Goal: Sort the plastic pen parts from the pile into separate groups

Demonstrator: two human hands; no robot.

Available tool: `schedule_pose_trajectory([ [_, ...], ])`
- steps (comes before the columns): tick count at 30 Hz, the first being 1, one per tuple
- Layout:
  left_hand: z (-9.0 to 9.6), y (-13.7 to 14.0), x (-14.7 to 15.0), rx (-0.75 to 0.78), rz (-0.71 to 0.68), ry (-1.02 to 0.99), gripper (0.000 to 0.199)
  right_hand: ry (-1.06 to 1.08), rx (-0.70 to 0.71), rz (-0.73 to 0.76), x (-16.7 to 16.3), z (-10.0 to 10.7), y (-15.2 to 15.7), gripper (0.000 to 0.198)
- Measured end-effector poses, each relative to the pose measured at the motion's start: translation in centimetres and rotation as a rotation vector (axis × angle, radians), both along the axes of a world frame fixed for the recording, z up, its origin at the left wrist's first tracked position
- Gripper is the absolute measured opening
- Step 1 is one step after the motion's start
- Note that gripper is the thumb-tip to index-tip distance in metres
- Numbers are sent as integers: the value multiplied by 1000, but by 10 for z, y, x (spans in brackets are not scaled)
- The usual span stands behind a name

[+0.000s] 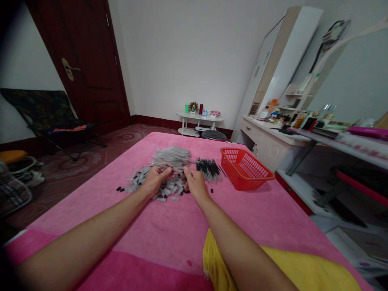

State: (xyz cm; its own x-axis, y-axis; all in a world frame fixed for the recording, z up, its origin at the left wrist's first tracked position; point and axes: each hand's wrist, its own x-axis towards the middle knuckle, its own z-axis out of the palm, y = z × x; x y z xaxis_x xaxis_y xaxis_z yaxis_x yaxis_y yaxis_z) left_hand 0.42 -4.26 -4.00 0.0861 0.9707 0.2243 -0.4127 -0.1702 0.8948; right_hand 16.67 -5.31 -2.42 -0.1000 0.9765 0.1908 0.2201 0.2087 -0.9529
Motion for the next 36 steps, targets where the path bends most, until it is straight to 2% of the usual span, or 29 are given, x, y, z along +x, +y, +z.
schedule_pose_trajectory([
  [4,-1,0,-1,-9,23,-8,41,46,47,-14,-1,3,-2,32],
  [6,-1,0,-1,-1,16,-5,40,-14,69,-22,0,3,-1,29],
  [9,-1,0,-1,17,-1,-6,38,-126,79,-16,2,0,1,38],
  [14,-1,0,-1,2,10,-7,42,-126,122,-1,3,-2,1,25],
  [17,-2,1,-2,9,4,3,43,-155,83,26,2,-2,0,36],
  [22,-5,2,-3,10,4,17,44,-97,130,20,2,-2,0,26],
  [26,-4,1,-3,26,-11,24,40,-136,89,43,2,-4,2,40],
  [29,-3,1,-3,31,-7,15,39,-126,121,18,3,-5,3,34],
  [33,-4,1,-3,46,-15,29,40,-122,87,42,3,-5,4,44],
  [36,-4,1,-4,46,-13,21,42,-70,84,56,2,-4,3,39],
])
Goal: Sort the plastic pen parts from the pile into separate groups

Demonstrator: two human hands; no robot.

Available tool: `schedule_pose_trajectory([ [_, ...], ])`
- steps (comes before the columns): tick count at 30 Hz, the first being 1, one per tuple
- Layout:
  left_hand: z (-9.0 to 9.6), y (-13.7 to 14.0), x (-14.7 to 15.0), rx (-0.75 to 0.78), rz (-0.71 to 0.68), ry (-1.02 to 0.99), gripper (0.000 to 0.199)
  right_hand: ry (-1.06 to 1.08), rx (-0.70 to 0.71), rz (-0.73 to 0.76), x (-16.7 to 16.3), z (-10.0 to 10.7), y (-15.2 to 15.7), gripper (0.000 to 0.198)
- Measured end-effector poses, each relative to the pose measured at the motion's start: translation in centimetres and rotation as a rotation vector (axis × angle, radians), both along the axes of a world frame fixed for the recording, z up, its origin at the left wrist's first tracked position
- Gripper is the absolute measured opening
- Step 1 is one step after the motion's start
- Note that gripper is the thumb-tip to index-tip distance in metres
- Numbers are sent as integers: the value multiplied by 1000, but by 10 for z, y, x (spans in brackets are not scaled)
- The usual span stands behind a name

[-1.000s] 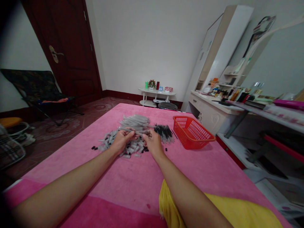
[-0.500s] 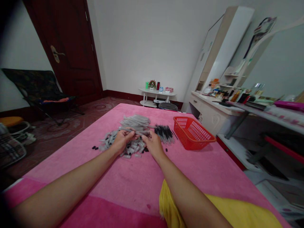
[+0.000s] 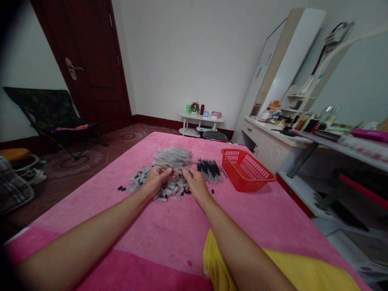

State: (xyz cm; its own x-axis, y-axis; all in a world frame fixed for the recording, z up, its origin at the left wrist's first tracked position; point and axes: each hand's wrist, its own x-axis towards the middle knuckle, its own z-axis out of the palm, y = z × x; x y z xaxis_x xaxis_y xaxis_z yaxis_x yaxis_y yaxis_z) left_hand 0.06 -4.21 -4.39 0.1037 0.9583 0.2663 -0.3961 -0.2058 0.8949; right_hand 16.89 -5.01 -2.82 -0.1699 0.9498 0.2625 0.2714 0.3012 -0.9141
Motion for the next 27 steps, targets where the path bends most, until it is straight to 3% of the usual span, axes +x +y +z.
schedule_pose_trajectory([
  [3,2,-2,0,-12,-5,6,43,35,8,26,-1,0,-1,38],
  [6,4,-4,0,-3,-17,22,41,75,-91,64,-1,0,0,47],
  [12,1,-2,0,14,-20,22,38,148,-150,90,-3,-1,-1,46],
  [18,1,-2,0,14,-15,18,39,174,-309,117,0,0,-2,50],
  [21,2,-2,-1,32,57,-45,40,47,-198,185,8,4,0,42],
  [24,3,-4,0,73,132,-44,36,-234,14,275,15,8,1,17],
  [27,5,-7,1,147,202,98,30,-497,169,306,18,8,-2,22],
])
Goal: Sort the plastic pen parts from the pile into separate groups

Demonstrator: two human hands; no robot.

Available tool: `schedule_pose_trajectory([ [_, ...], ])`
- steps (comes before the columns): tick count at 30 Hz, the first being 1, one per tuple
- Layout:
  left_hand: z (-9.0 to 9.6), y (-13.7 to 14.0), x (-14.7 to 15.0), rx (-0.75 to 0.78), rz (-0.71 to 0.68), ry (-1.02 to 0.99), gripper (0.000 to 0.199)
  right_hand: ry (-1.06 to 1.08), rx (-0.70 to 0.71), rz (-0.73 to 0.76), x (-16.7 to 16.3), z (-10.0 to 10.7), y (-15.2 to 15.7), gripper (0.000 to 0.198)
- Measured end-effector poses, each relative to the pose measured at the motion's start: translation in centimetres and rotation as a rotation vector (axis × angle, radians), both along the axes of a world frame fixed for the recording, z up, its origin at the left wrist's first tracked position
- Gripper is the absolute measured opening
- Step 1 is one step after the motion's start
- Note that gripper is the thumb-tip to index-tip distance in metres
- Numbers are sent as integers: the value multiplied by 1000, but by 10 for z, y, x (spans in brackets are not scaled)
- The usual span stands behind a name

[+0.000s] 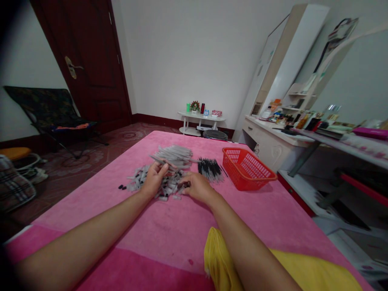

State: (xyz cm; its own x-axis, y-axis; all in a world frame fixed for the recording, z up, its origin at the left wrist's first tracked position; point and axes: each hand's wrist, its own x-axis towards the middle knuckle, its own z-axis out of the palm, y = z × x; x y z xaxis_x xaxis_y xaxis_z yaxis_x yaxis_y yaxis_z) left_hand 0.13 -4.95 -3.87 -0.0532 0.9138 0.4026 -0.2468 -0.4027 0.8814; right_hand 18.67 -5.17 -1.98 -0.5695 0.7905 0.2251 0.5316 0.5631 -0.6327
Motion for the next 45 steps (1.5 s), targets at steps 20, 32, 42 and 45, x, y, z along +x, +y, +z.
schedule_pose_trajectory([
  [20,4,-9,-8,296,436,1046,28,450,13,-351,30,10,22,23],
  [32,7,-13,-8,280,441,1140,27,245,248,-387,32,14,20,24],
  [42,5,-11,-5,320,388,1079,25,156,305,-273,23,17,12,19],
  [45,3,-9,-6,309,373,1044,24,177,321,-252,19,16,10,20],
])
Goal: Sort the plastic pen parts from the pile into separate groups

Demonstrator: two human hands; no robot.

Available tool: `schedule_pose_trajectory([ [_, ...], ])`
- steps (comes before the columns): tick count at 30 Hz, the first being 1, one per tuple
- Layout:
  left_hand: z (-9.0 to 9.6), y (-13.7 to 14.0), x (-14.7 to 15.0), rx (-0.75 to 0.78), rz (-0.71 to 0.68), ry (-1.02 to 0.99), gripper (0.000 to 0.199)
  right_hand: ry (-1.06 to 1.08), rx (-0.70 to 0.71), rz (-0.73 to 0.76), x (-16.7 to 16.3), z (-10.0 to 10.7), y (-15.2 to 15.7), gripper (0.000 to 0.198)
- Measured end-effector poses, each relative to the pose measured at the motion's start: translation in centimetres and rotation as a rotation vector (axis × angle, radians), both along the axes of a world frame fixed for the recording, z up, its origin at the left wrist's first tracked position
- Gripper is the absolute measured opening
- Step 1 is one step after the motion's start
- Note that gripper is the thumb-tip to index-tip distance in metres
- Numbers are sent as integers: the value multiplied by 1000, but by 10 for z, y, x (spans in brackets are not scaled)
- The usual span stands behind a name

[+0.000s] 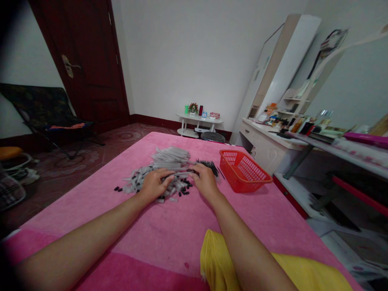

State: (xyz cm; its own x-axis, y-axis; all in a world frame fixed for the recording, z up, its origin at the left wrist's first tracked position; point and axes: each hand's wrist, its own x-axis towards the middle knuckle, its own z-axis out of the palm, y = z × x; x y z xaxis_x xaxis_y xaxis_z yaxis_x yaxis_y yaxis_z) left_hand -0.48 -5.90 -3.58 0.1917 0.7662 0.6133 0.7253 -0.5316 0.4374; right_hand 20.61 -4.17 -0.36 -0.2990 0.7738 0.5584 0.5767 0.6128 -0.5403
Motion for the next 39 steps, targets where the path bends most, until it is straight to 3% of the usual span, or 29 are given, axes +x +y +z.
schedule_pose_trajectory([
  [10,-2,-3,-2,24,-18,-14,22,-30,-13,13,-10,1,-11,19],
  [16,1,-8,-2,135,9,92,23,62,-277,-45,-12,-8,-9,17],
  [19,1,-8,-2,158,1,102,23,83,-342,-34,-13,-6,-10,17],
  [25,1,-6,-2,134,-11,49,22,-3,-297,-9,-8,4,-7,16],
  [33,0,-7,2,134,-119,94,22,-136,-443,21,-14,8,-14,19],
  [36,2,-8,6,130,-200,81,23,-281,-399,-25,-17,15,-20,21],
  [39,6,-8,6,142,-178,-44,36,-315,-351,-113,-5,33,-19,22],
])
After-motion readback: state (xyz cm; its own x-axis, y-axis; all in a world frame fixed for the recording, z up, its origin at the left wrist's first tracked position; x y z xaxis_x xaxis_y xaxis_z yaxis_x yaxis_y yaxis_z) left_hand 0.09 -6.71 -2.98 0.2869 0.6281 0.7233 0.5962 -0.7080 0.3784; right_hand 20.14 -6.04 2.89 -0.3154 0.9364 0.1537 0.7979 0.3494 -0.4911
